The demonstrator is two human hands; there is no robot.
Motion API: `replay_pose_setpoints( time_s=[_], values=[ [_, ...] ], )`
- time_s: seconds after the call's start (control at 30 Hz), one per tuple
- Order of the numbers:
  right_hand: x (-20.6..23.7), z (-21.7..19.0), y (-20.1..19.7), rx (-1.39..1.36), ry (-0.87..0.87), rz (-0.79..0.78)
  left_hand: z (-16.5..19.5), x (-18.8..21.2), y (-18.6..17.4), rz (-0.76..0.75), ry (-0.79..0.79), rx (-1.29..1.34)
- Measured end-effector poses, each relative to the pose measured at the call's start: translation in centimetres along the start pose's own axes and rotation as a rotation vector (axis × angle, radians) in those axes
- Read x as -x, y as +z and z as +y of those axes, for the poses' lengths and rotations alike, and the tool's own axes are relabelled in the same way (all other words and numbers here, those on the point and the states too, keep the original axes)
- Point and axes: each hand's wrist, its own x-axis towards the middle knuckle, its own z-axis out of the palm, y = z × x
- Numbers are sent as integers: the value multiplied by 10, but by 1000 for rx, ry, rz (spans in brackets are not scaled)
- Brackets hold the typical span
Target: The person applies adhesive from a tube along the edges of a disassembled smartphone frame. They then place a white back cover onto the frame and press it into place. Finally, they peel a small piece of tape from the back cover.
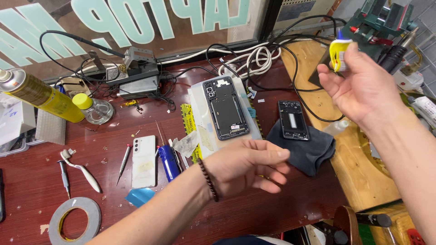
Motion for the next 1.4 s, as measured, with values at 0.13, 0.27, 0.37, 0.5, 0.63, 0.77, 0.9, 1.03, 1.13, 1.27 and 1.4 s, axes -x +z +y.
replay_pose_setpoints(
  time_s=[0.13, 0.27, 0.37, 0.5, 0.63, 0.77, 0.9, 1.03, 1.13, 1.27, 1.4],
  values=[
    [-15, 24, -17, 93, 109, 37, 30, 17, -35, 255, 114, -92],
    [-19, 51, -20, 187, 242, 51, 52, 34, -76, 415, 236, -68],
    [-21, 66, -9, 172, 288, 58, 57, 47, -102, 492, 281, -22],
    [-24, 68, 12, 71, 327, 29, 57, 50, -123, 605, 274, 37],
    [-28, 66, 35, 43, 284, 12, 54, 46, -136, 597, 286, 68],
    [-32, 71, 50, 78, 162, -137, 48, 38, -140, 645, 356, 96],
    [-41, 73, 56, 180, 104, -238, 47, 31, -143, 688, 375, 100],
    [-55, 67, 69, 262, 89, -307, 50, 31, -146, 674, 392, 83],
    [-64, 63, 89, 460, -18, -386, 64, 28, -147, 687, 430, -4],
    [-77, 57, 132, 928, -220, -494, 111, 14, -144, 675, 527, -287],
    [-85, 55, 167, 1106, -287, -726, 157, -4, -135, 645, 478, -613]
  ],
)
